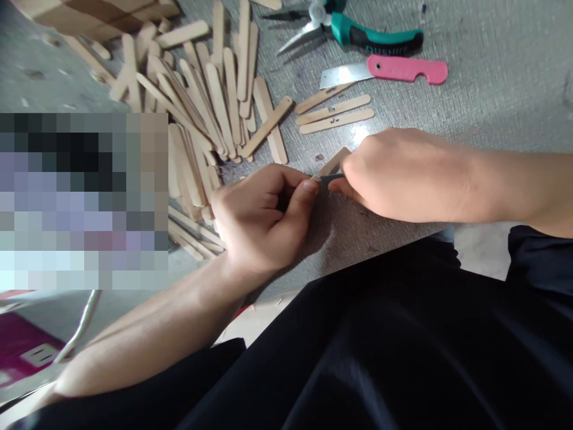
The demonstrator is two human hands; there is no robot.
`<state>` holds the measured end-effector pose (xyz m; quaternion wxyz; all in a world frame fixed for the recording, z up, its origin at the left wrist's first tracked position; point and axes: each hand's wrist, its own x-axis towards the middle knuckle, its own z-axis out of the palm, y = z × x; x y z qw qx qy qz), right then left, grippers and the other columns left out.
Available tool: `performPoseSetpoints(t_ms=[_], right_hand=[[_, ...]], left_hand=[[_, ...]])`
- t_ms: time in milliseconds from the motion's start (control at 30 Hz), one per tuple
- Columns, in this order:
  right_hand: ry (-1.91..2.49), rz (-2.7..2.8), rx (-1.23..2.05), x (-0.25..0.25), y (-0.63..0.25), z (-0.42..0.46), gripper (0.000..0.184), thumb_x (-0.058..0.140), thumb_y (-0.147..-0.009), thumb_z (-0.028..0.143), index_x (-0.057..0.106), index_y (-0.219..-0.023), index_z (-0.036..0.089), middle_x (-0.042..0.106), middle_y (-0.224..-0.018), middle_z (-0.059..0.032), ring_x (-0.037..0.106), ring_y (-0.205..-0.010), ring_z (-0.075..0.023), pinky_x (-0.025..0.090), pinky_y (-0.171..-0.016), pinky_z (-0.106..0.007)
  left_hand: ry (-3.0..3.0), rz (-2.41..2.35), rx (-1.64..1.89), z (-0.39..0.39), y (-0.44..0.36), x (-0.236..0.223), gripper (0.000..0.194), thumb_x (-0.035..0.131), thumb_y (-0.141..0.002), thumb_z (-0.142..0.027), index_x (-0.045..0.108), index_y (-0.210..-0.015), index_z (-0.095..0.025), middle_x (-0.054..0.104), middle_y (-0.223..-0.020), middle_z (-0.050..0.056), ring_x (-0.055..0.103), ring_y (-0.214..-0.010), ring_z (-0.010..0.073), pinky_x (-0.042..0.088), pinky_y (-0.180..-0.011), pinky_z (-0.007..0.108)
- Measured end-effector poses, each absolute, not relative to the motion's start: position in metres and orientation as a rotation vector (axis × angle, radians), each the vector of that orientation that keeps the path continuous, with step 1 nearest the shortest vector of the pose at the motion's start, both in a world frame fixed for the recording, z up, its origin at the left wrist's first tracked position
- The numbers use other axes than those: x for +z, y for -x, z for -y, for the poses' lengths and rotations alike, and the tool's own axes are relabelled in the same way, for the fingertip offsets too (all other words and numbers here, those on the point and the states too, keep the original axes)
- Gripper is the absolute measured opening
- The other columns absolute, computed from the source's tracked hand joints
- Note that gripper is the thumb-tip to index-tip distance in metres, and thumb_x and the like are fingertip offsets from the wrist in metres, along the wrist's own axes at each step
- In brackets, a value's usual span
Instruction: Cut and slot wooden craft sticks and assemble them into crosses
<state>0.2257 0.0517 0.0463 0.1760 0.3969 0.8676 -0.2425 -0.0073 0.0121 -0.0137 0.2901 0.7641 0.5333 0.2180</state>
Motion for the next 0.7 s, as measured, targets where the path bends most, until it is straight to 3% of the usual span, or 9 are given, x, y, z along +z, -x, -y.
performPoseSetpoints(t_ms=[233, 433, 700], right_hand=[[-1.223, -2.423, -0.882, 0.0413, -0.2257, -0.0542, 0.050, 0.038, -0.119, 0.044, 0.068, -0.089, 0.017, 0.063, -0.072, -0.0057, 0.041, -0.059, -0.0150, 0.026, -0.059, -0.032], [-1.232, -2.416, -1.025, 0.0413, -0.2255, -0.0560, 0.048, 0.038, -0.120, 0.042, 0.065, -0.087, 0.019, 0.066, -0.077, -0.0057, 0.043, -0.063, -0.0159, 0.028, -0.065, -0.034], [-1.272, -2.355, -1.139, 0.0481, -0.2227, -0.0589, 0.049, 0.037, -0.120, 0.046, 0.060, -0.083, 0.023, 0.058, -0.070, -0.0018, 0.046, -0.064, -0.0166, 0.030, -0.068, -0.034]], left_hand=[[-1.974, -1.425, 0.700, -0.0108, 0.0075, -0.0185, 0.027, 0.062, -0.104, -0.032, 0.062, -0.078, -0.025, 0.058, -0.060, -0.002, 0.052, -0.054, 0.0131, 0.040, -0.053, 0.034], [-1.977, -1.421, 0.762, -0.0082, 0.0069, -0.0186, 0.022, 0.062, -0.106, -0.025, 0.065, -0.084, -0.025, 0.067, -0.068, -0.002, 0.060, -0.058, 0.0114, 0.044, -0.054, 0.035], [-1.833, -1.486, 0.720, -0.0050, 0.0059, -0.0179, 0.025, 0.060, -0.108, -0.032, 0.068, -0.085, -0.024, 0.068, -0.065, 0.000, 0.065, -0.059, 0.0157, 0.051, -0.058, 0.036]])
